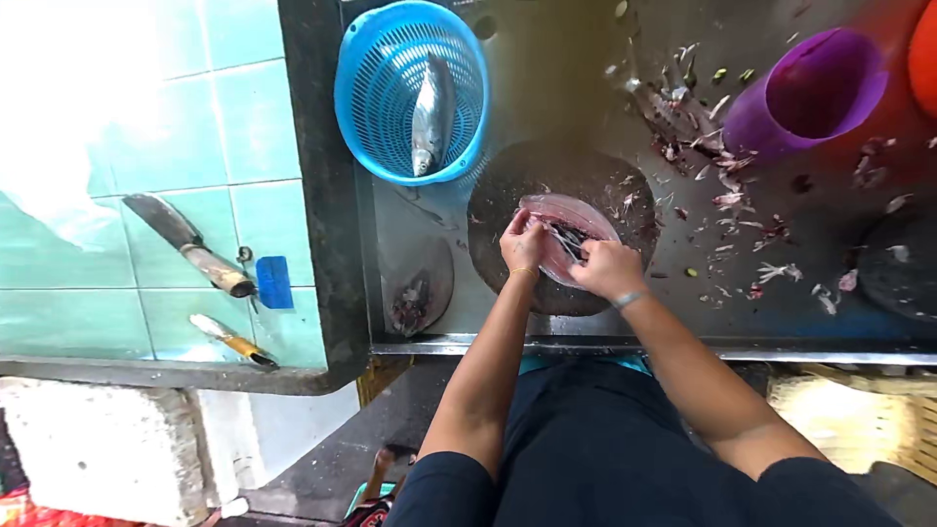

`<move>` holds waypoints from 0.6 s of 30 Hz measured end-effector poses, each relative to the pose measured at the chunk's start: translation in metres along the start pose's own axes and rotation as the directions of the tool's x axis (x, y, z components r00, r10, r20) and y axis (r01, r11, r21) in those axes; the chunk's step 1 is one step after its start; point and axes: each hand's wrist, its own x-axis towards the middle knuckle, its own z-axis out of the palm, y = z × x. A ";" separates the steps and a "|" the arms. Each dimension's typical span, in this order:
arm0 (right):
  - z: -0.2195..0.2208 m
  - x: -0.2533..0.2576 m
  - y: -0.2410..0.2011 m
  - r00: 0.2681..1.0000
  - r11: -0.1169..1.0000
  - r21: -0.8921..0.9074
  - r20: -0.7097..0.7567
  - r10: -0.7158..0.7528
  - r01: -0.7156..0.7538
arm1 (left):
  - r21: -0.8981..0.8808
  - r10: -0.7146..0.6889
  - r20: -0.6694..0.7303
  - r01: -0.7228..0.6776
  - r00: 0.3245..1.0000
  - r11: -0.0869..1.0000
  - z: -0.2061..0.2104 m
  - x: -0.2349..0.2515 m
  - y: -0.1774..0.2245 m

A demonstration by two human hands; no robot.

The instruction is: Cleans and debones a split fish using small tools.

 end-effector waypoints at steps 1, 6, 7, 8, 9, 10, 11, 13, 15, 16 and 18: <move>0.004 0.004 -0.002 1.000 1.000 -0.001 0.008 -0.009 0.009 | 0.013 0.000 -0.009 0.000 1.000 1.000 0.000 -0.001 -0.002; -0.015 0.005 -0.003 1.000 1.000 -0.009 0.017 0.004 -0.004 | 0.044 0.020 -0.029 -0.019 0.999 0.999 0.000 0.004 -0.002; -0.012 0.010 -0.006 0.999 0.999 -0.032 0.049 -0.011 0.013 | 0.042 0.023 -0.028 -0.021 0.999 0.999 0.001 0.005 -0.003; -0.013 0.012 -0.008 0.998 0.998 -0.052 0.062 -0.025 0.028 | 0.034 0.029 -0.024 -0.028 0.999 0.999 0.000 0.005 -0.004; -0.020 0.008 -0.007 0.999 0.997 -0.060 0.006 -0.049 0.050 | 0.019 0.037 -0.010 -0.037 0.999 0.999 -0.001 0.005 -0.005; -0.034 0.003 -0.001 0.990 0.994 -0.079 -0.104 -0.090 0.082 | -0.001 0.055 0.015 -0.055 0.998 0.998 -0.003 0.006 -0.003; -0.047 -0.001 0.014 0.964 0.985 -0.121 -0.223 -0.145 0.120 | -0.011 0.080 0.052 -0.080 0.995 0.997 -0.005 0.006 -0.003; -0.056 -0.003 0.064 0.923 0.970 -0.215 -0.337 -0.184 0.115 | 0.011 0.124 0.148 -0.127 0.981 0.992 -0.012 -0.010 -0.014; -0.052 -0.006 0.106 0.956 0.985 -0.173 -0.289 -0.044 -0.007 | 0.043 0.141 0.239 -0.156 0.961 0.987 -0.018 -0.031 -0.023; -0.048 -0.018 0.113 0.962 0.991 -0.124 -0.272 0.015 -0.050 | 0.031 0.124 0.266 -0.138 0.956 0.990 -0.019 -0.042 -0.028; -0.033 -0.041 0.099 0.968 1.000 -0.009 -0.251 0.002 -0.004 | -0.034 0.069 0.280 -0.062 0.958 0.998 -0.018 -0.052 -0.038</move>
